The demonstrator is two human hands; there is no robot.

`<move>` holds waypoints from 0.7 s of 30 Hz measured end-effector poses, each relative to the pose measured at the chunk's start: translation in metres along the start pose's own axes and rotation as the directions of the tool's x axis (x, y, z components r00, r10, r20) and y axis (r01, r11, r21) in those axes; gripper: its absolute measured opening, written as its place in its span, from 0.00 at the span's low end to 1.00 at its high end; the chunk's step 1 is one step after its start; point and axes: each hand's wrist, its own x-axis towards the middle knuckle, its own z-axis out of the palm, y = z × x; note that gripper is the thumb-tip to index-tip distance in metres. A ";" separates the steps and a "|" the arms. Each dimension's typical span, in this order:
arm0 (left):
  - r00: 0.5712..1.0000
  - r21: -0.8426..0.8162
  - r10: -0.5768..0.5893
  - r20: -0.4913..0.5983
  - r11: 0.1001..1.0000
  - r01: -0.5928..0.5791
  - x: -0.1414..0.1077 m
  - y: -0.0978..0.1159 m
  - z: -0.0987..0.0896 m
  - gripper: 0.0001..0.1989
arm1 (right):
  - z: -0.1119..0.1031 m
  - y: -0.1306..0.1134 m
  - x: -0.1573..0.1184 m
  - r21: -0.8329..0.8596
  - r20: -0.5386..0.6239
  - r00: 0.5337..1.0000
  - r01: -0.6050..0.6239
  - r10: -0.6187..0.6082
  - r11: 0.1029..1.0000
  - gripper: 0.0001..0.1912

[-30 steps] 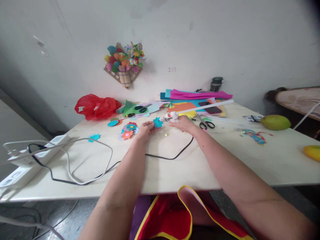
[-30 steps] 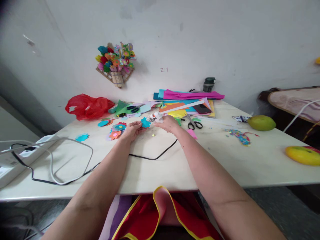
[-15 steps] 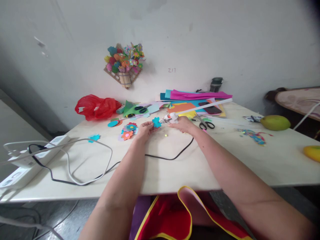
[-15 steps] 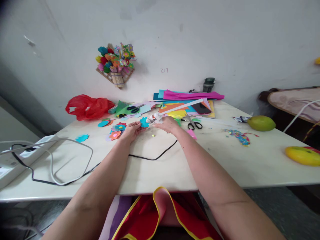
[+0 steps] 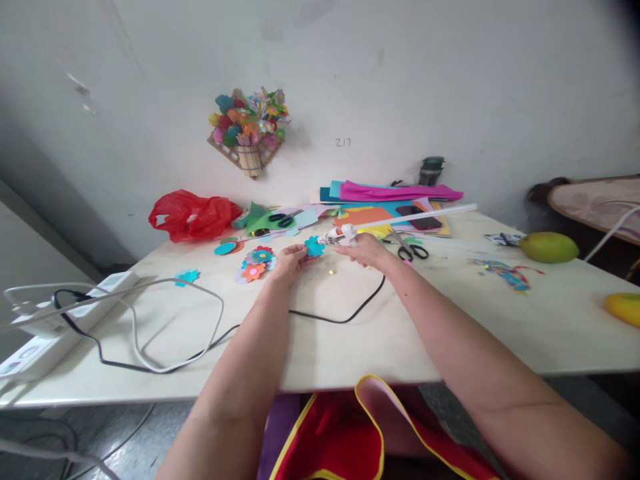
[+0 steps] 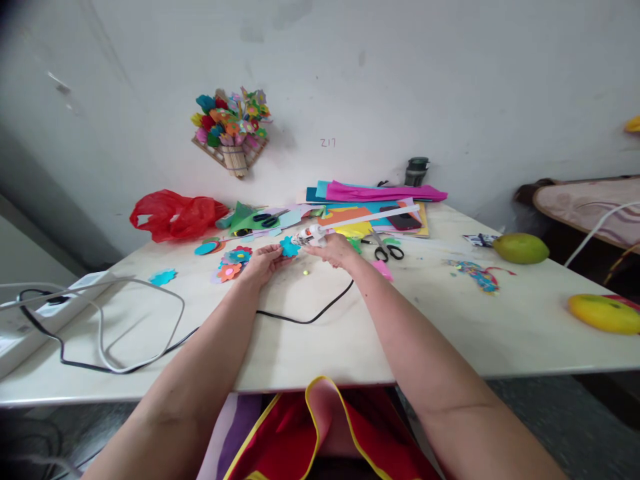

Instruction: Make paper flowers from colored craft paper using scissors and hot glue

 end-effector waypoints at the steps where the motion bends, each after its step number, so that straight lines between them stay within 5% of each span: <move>1: 1.000 0.001 0.002 0.004 1.000 -0.002 0.000 0.000 0.000 0.06 | 0.000 0.000 0.000 -0.002 0.002 1.000 0.000 0.000 1.000 0.17; 21: 1.000 0.005 0.001 -0.027 1.000 -0.001 -0.001 0.001 0.001 0.04 | 0.001 -0.001 0.000 -0.069 0.028 1.000 0.005 -0.003 0.998 0.19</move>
